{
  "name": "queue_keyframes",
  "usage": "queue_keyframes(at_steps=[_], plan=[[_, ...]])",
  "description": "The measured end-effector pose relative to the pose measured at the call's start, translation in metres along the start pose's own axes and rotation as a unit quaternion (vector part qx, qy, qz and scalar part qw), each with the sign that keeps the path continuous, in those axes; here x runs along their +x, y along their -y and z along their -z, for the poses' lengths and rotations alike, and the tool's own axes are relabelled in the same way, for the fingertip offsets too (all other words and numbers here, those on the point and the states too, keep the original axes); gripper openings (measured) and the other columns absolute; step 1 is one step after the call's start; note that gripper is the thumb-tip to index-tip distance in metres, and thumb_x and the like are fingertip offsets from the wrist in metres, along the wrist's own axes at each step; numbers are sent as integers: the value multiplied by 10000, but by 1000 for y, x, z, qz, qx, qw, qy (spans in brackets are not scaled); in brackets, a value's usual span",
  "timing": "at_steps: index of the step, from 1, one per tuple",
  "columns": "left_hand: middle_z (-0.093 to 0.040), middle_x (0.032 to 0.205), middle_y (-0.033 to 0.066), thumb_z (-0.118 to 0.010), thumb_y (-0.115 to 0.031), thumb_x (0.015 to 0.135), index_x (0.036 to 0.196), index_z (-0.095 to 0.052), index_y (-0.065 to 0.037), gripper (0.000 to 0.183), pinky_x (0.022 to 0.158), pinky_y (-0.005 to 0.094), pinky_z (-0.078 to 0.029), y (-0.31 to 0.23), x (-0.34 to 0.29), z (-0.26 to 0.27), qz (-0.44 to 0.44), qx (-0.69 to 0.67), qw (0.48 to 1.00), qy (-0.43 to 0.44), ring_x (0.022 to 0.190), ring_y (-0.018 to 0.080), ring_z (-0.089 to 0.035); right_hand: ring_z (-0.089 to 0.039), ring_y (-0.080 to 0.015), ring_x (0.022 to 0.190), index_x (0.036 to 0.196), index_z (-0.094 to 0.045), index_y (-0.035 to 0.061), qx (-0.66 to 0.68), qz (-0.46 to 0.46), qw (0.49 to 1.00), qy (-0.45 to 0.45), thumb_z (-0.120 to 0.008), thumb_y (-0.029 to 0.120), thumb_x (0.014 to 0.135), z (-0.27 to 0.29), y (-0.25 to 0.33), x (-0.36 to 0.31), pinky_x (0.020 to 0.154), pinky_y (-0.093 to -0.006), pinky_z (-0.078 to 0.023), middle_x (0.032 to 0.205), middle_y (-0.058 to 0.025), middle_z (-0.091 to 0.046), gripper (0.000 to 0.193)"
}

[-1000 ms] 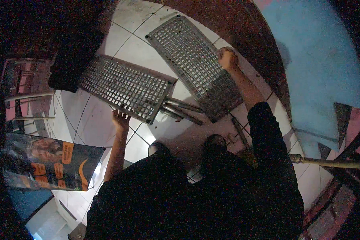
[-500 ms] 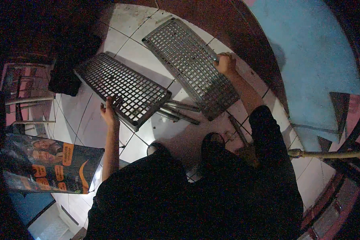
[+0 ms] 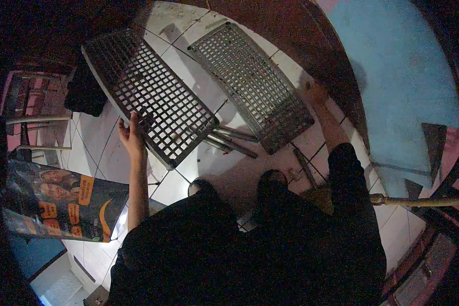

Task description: The person disassembles a small plastic shelving unit by hand, pulling the support tubes out of the corner sockets of the rectangular grid shelves and setting the individual components on the floor.

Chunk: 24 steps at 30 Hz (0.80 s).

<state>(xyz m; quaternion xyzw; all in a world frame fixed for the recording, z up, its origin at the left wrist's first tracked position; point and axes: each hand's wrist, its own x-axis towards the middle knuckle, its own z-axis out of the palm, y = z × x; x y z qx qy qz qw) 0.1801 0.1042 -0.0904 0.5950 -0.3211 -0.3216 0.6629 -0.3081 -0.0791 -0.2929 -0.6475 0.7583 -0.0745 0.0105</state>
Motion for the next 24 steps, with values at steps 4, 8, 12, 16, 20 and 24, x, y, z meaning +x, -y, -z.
queue_keyframes(at_steps=[4,8,12,16,20,24], plan=[[-587,877,124,-577,-156,824,1129,-326,47,444,601,278,-499,-8,3,-8,13,-42,999,-4,703,165,-590,-541,-268,966,1050,-519,-1,314,54,928,193,-525,352,829,-56,-17,19,796,-367,-447,1067,-177,-528,417],[-598,872,104,-584,-158,817,1106,-373,42,410,582,270,-495,-7,12,-30,77,-92,992,45,696,156,-594,-557,-213,766,938,-564,0,283,201,932,101,-449,425,862,-130,-66,20,673,-326,-436,812,-159,-558,447],[-597,879,106,-581,-158,818,1046,-433,29,330,580,271,-498,-8,-1,-1,59,-68,996,-2,692,167,-600,-518,-192,675,868,-579,-2,100,72,964,237,-421,517,844,3,62,0,630,-349,-402,689,-133,-530,544],[-593,883,108,-570,-155,824,998,-475,11,259,608,277,-506,-9,3,-9,86,-49,995,-5,729,174,-601,-488,-174,595,810,-571,-15,241,60,939,239,-454,553,811,67,55,14,592,-344,-399,626,-74,-514,581],[-591,882,120,-558,-154,831,1019,-465,8,264,630,284,-512,-13,2,-12,54,-82,995,4,772,178,-599,-503,-151,681,908,-584,-10,251,189,930,190,-551,455,800,83,55,17,622,-315,-407,718,-72,-551,479],[-591,890,128,-549,-145,834,1029,-453,19,272,614,296,-517,-22,-6,-15,29,-54,998,-1,750,188,-607,-550,-304,961,1157,-450,-24,204,154,950,181,-582,445,771,160,113,-21,844,-396,-411,986,-228,-571,621]])
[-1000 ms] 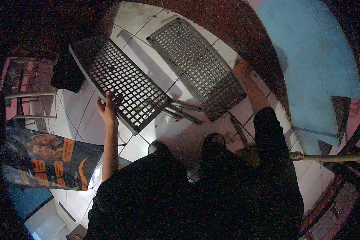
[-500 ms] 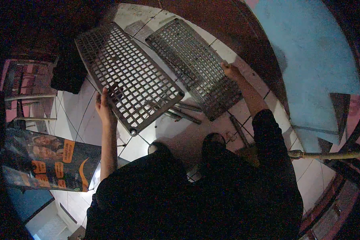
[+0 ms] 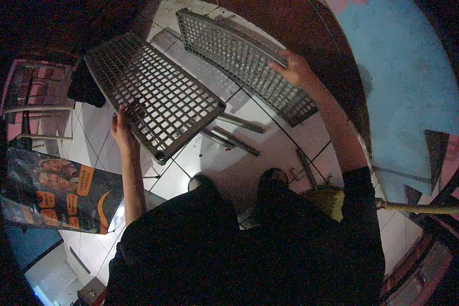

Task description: The person disassembles a small plastic shelving unit by hand, pulling the support tubes out of the corner sockets of the rectangular grid shelves and setting the individual components on the floor.

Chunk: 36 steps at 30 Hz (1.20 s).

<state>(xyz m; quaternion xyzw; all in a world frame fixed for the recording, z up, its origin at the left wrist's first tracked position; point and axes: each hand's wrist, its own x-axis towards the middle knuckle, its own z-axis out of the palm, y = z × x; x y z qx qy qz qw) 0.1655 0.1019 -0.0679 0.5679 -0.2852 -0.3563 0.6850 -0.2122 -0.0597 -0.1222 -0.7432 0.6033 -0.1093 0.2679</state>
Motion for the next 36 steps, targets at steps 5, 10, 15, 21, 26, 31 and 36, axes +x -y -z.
queue_keyframes(at_steps=[5,10,15,21,26,31,36], plan=[[-588,879,127,-544,-137,838,1031,-435,20,272,566,289,-518,5,4,7,-56,32,998,-20,708,198,-613,-611,-185,755,1097,-461,12,2,123,989,-84,-559,339,823,-5,8,-3,645,-347,-476,810,-181,-604,438],[-576,844,116,-568,-131,827,1055,-406,28,322,567,281,-511,4,6,4,-57,47,997,-24,680,174,-598,-580,-370,809,1014,-496,-11,-43,135,984,-105,-618,374,756,-24,19,7,700,-406,-469,840,-236,-583,480],[-556,873,126,-577,-131,823,1077,-380,35,362,581,291,-514,-4,1,-4,-34,82,996,-29,712,166,-582,-584,-377,749,1000,-501,-33,54,162,981,-89,-604,337,771,7,54,12,655,-430,-464,775,-251,-578,448],[-562,901,120,-575,-126,823,1094,-379,35,371,625,290,-509,2,8,-1,-14,105,994,-21,770,155,-568,-596,-332,780,1065,-484,-85,-81,56,995,-2,-562,329,810,-37,48,5,667,-382,-475,848,-243,-579,493],[-574,922,122,-582,-117,817,1117,-375,36,394,645,266,-485,6,10,8,5,126,991,-38,799,151,-563,-583,-341,808,1078,-486,-67,-48,118,990,-61,-564,342,807,-24,46,1,697,-392,-463,880,-242,-569,496],[-580,880,129,-597,-125,805,1094,-383,34,393,576,276,-494,3,11,-4,15,96,994,-59,686,173,-591,-588,-315,843,1103,-492,-42,-4,94,993,-70,-566,324,815,-40,33,-3,725,-363,-461,907,-226,-574,471],[-579,839,119,-603,-132,801,1083,-382,38,397,540,273,-493,-3,7,2,5,89,995,-36,633,180,-595,-589,-356,783,1146,-468,-9,6,124,987,-102,-568,329,803,-24,47,-14,665,-405,-467,839,-248,-582,491]])
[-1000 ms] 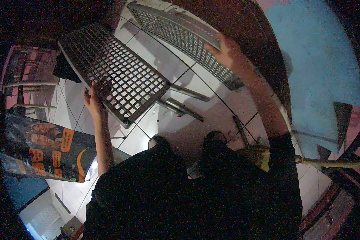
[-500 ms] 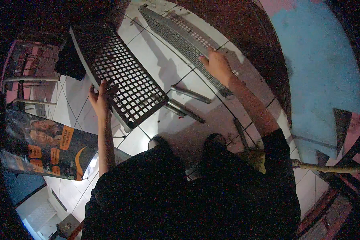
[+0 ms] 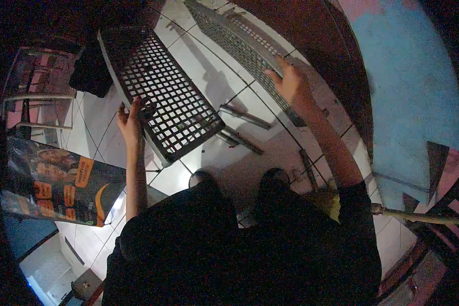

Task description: The person disassembles a small plastic shelving unit by hand, pulling the support tubes out of the corner sockets of the rectangular grid shelves and setting the individual components on the floor.

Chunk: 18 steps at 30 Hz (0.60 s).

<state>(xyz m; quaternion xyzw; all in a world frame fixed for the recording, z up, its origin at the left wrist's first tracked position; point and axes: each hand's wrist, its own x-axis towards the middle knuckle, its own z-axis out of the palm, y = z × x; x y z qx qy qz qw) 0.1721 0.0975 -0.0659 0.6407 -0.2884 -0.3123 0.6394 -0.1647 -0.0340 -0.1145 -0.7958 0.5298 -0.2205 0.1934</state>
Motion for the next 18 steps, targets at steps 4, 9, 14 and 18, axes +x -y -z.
queue_keyframes(at_steps=[4,9,14,18], plan=[[-576,851,112,-600,-132,804,1095,-367,33,408,532,265,-482,3,4,-4,-3,0,1000,16,639,166,-590,-591,-340,813,1164,-473,13,-55,-44,997,38,-578,298,802,-1,-2,10,685,-383,-465,870,-244,-583,472],[-572,866,112,-580,-111,814,1077,-358,21,369,579,246,-473,-2,7,-4,-42,50,997,29,760,142,-574,-591,-335,840,1185,-467,35,16,9,1000,7,-583,280,801,5,14,9,712,-368,-462,895,-251,-577,471],[-570,874,132,-589,-119,811,1102,-345,29,408,595,253,-483,-10,7,-15,-40,41,998,28,708,157,-580,-592,-362,694,1180,-459,16,-51,-13,999,4,-585,274,795,-2,7,3,625,-404,-465,717,-244,-568,480],[-579,856,139,-616,-205,795,1132,-333,64,515,577,249,-470,-18,23,-21,-119,120,985,39,654,156,-575,-594,-336,668,1205,-452,33,-12,39,999,-25,-596,246,794,-5,13,-3,603,-374,-461,689,-208,-568,485]])
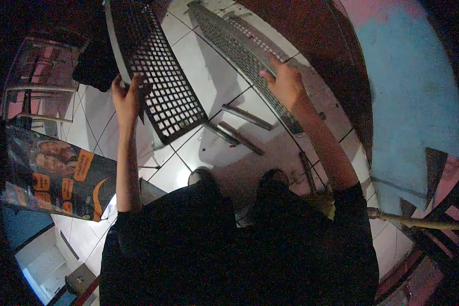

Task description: The person disassembles a small plastic shelving unit by hand, pulling the support tubes out of the corner sockets of the rectangular grid shelves and setting the individual components on the floor.

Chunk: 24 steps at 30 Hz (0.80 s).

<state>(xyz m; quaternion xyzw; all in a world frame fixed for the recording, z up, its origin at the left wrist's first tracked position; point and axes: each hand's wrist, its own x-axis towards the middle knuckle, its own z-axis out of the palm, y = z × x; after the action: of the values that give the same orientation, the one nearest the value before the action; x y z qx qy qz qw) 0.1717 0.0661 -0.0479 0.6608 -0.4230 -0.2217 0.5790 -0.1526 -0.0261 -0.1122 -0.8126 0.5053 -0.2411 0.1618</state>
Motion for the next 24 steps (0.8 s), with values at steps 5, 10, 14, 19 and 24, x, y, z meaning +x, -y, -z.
queue_keyframes(at_steps=[5,10,14,19,24], plan=[[-595,747,148,-623,-248,777,1059,-392,64,480,568,281,-456,-3,25,-22,-78,162,983,-31,634,171,-579,-601,-341,771,1235,-400,18,-6,-50,996,73,-544,291,830,-23,-17,-10,639,-364,-469,827,-251,-584,510],[-587,773,256,-554,-227,793,1034,-339,61,433,656,444,-444,11,45,-52,-97,274,957,7,738,410,-574,-598,-339,814,1234,-403,24,-4,-82,996,45,-551,327,820,-21,-24,-11,657,-370,-469,871,-270,-574,534],[-569,791,296,-519,-256,784,948,-335,52,394,698,485,-440,96,58,-63,2,375,925,64,771,450,-554,-604,-327,794,1242,-404,45,-1,-84,996,43,-560,350,809,-26,-20,-6,654,-372,-470,860,-266,-578,551],[-564,784,308,-528,-220,753,928,-349,75,387,705,479,-444,84,83,-77,-39,400,913,71,765,448,-558,-608,-328,692,1251,-394,48,-29,-100,992,70,-569,336,805,-18,-9,-7,613,-374,-466,766,-252,-582,559],[-560,807,317,-502,-204,753,964,-334,73,386,702,481,-446,75,73,-84,-29,371,923,93,791,438,-561,-614,-305,643,1261,-382,53,-29,-58,998,14,-568,309,810,-23,-19,-10,580,-374,-463,717,-243,-578,551]])
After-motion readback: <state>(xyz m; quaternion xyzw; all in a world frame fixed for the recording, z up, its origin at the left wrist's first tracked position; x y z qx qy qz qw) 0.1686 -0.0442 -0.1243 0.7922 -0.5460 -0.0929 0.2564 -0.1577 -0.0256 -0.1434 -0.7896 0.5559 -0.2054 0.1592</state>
